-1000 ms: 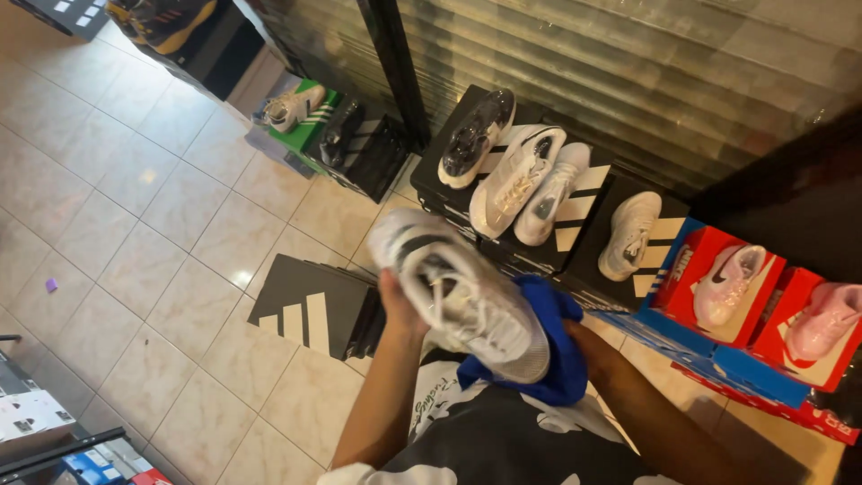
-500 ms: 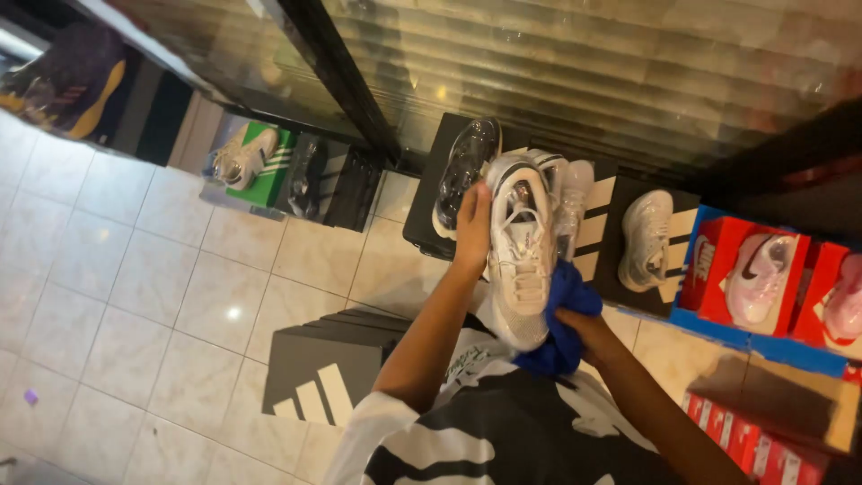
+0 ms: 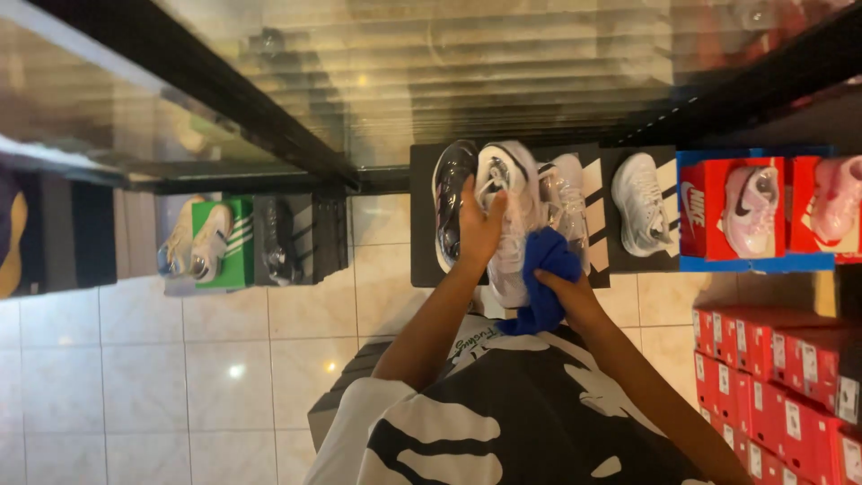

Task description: Cleaning shoe boxes and shoes using a cloth in a storage area

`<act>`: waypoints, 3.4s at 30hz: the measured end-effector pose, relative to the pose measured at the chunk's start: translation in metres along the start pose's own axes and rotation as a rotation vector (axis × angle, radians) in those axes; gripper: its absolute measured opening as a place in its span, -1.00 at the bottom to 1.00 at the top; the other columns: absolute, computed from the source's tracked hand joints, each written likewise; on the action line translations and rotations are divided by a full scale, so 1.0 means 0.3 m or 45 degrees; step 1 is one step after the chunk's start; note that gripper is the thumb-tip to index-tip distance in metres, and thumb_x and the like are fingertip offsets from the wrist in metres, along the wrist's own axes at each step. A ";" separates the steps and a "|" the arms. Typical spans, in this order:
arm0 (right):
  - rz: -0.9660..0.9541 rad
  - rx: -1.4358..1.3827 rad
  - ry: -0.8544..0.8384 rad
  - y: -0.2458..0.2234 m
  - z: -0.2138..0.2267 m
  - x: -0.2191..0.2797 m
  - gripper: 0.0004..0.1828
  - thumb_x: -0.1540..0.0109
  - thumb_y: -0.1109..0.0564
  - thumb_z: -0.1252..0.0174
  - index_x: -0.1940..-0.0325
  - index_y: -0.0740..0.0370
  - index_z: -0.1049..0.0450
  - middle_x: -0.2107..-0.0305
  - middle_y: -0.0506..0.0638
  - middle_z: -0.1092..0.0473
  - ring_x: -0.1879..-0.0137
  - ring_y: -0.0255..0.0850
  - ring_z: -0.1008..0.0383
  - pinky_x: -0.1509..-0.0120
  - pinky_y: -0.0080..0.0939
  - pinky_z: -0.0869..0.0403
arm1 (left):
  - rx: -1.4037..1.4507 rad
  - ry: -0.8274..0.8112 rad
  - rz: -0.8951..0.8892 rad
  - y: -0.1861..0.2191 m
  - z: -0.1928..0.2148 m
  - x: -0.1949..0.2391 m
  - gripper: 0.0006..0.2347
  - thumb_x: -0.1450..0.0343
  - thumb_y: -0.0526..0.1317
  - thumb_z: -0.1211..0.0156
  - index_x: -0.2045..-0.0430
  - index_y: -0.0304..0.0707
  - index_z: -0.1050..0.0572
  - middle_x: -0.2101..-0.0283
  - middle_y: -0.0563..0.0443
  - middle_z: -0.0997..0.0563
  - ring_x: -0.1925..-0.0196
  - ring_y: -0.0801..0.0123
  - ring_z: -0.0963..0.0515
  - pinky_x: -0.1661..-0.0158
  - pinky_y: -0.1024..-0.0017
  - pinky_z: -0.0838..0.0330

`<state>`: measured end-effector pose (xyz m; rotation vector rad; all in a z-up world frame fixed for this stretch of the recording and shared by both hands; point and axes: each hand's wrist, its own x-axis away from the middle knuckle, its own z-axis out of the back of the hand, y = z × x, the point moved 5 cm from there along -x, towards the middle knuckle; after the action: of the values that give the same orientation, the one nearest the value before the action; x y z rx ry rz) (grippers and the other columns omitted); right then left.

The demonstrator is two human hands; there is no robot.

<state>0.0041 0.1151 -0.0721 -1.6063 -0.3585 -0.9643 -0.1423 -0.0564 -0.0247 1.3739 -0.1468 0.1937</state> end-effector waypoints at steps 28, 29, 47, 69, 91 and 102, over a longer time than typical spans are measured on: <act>0.236 0.492 0.215 -0.183 0.054 0.078 -0.07 -0.10 -0.18 -0.43 -0.50 0.00 -0.22 -0.18 0.35 -0.33 -0.38 0.32 -0.27 -0.41 0.34 -0.22 | -0.404 -0.018 -0.202 -0.125 0.065 -0.038 -0.46 -0.46 0.08 -0.10 -0.30 -0.19 -0.31 -0.25 -0.33 -0.41 -0.19 -0.33 -0.43 -0.10 -0.09 -0.30; 0.242 0.463 0.223 -0.182 0.057 0.080 -0.08 -0.10 -0.15 -0.43 -0.48 0.01 -0.23 -0.18 0.34 -0.33 -0.37 0.30 -0.27 -0.42 0.34 -0.21 | -0.362 0.000 -0.285 -0.119 0.075 -0.033 -0.47 -0.42 -0.01 -0.17 -0.28 -0.22 -0.33 -0.25 -0.32 -0.41 -0.21 -0.32 -0.44 -0.15 -0.06 -0.32; 0.433 0.403 0.071 -0.271 0.090 0.140 -0.16 -0.09 -0.07 -0.46 -0.40 0.05 -0.30 -0.13 0.32 -0.33 -0.35 0.25 -0.29 -0.40 0.31 -0.21 | -0.600 0.359 -0.246 -0.230 0.224 0.021 -0.66 -0.40 -0.02 -0.26 -0.06 0.08 -0.50 -0.18 0.03 -0.52 -0.20 0.00 -0.52 -0.10 -0.06 -0.42; 0.347 0.635 -1.264 0.370 0.220 0.037 -0.46 -0.20 0.09 -0.34 -0.26 0.20 -0.46 -0.08 0.09 -0.46 -0.22 -0.08 -0.41 -0.36 0.20 -0.34 | 0.333 0.628 0.228 -0.369 -0.038 1.119 -0.66 -0.54 0.06 -0.15 -0.17 0.06 -0.50 -0.11 -0.03 -0.62 -0.19 0.07 -0.57 -0.14 0.12 -0.44; 1.292 1.921 -1.350 1.468 -0.773 0.419 0.32 -0.09 -0.41 -0.28 -0.66 0.05 0.35 -0.50 0.47 0.41 -0.59 0.43 0.30 -0.52 0.56 0.19 | 0.058 1.608 0.864 -1.492 1.012 1.805 -0.58 -0.51 -0.16 -0.09 -0.24 -0.40 -0.35 -0.22 -0.50 -0.44 -0.33 -0.29 -0.39 -0.35 -0.07 -0.18; 2.171 2.485 -1.883 1.707 -0.888 0.226 0.04 -0.01 -0.45 -0.15 -0.56 -0.31 -0.08 -0.56 0.06 0.08 -0.59 0.23 0.09 -0.52 0.53 0.19 | 0.431 1.826 1.244 -1.747 1.043 1.617 -0.51 -0.57 0.19 0.29 -0.37 0.10 -0.23 0.03 -0.45 -0.64 -0.06 -0.32 -0.61 -0.08 -0.14 -0.45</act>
<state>0.2941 -0.2936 -0.3665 0.0729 -0.3985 1.6716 0.4500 -0.4350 -0.3618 1.0885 0.4580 2.0039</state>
